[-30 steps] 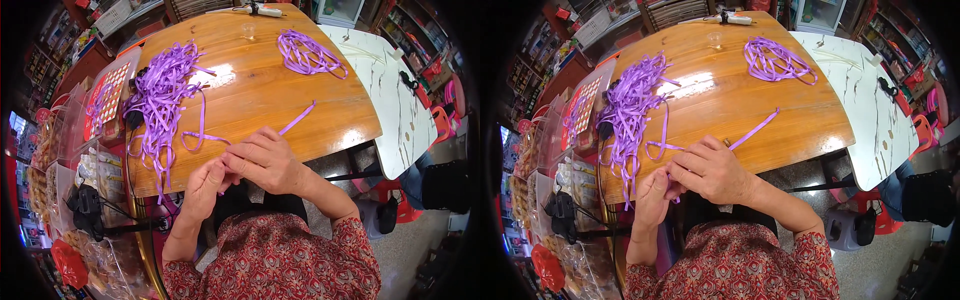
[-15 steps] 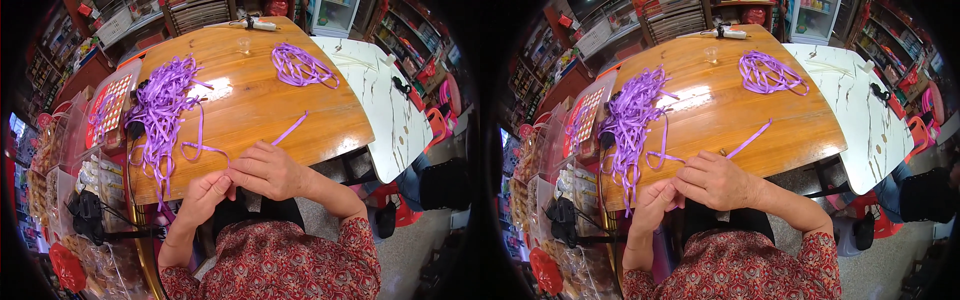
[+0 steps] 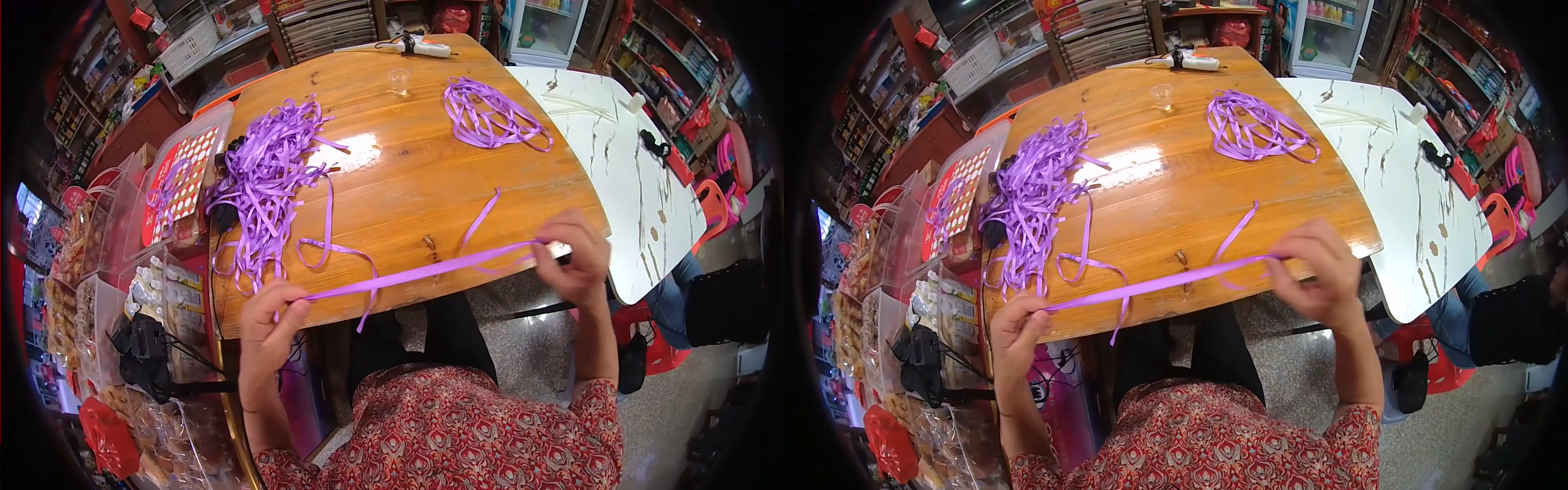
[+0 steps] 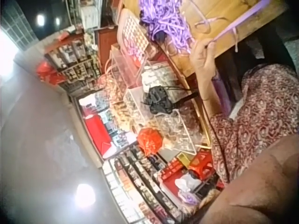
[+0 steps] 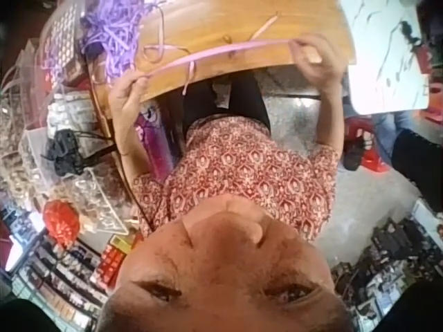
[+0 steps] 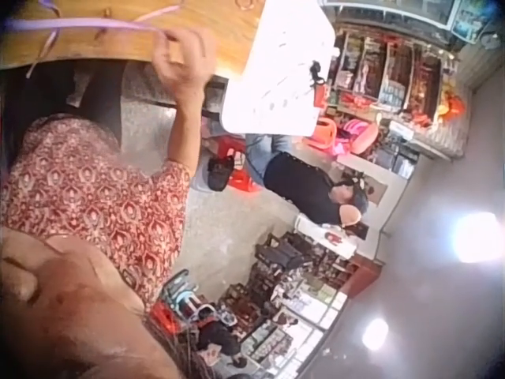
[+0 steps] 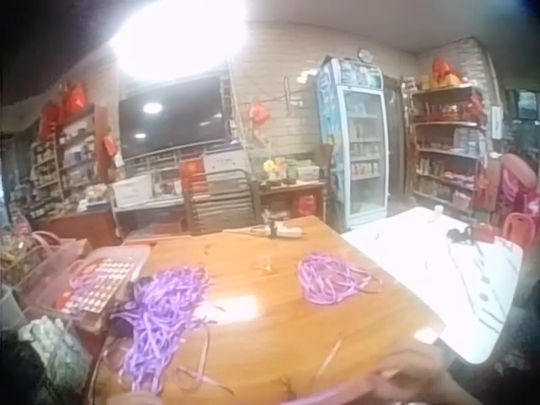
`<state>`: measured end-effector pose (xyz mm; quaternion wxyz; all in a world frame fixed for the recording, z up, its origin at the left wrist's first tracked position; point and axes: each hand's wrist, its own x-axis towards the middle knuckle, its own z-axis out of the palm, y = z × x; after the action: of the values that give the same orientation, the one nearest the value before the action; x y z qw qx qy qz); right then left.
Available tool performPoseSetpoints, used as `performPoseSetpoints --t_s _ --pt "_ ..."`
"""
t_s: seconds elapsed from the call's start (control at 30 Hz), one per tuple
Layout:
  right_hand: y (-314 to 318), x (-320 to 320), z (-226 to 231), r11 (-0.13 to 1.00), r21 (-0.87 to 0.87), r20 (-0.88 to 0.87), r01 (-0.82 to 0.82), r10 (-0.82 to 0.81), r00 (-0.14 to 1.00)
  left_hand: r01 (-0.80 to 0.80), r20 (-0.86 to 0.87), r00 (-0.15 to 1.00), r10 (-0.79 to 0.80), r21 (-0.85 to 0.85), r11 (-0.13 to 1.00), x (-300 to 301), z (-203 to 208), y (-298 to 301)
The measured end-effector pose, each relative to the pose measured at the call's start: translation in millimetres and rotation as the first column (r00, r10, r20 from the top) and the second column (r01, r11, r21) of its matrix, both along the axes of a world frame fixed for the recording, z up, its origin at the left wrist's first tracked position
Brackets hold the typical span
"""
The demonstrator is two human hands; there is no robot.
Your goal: Tie knots in strands of purple ribbon at a workbench.
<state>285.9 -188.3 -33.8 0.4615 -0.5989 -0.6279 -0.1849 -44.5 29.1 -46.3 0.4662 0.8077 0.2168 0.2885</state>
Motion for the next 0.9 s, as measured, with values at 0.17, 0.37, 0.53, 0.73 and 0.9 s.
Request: performPoseSetpoints --t_s 0.17,0.37,0.53,0.73,0.9 --pt "-46.3 16.0 -3.2 0.988 -0.096 -0.129 0.122 -0.134 0.983 -0.077 0.128 0.987 0.094 -0.132 0.988 -16.1 0.6 5.1" --pt "-76.5 38.6 -12.6 0.970 -0.080 -0.164 0.229 -0.239 0.957 -0.181 0.256 0.940 0.226 -0.186 0.966 -45.7 -7.7 25.7" --pt "-97.7 61.5 -29.0 0.951 -0.028 -0.316 0.308 -0.301 0.900 -0.356 0.257 0.872 0.417 -0.250 0.900 -81.5 -24.5 45.6" --pt "-119.4 81.0 -50.9 0.957 -0.040 -0.525 0.288 -0.265 0.809 -0.422 0.310 0.805 0.506 -0.299 0.856 -98.5 -31.6 51.6" --pt "-107.6 76.5 -51.3 0.976 0.034 -0.747 0.215 -0.118 0.654 -0.448 0.310 0.768 0.561 -0.365 0.816 -95.7 -31.4 49.9"
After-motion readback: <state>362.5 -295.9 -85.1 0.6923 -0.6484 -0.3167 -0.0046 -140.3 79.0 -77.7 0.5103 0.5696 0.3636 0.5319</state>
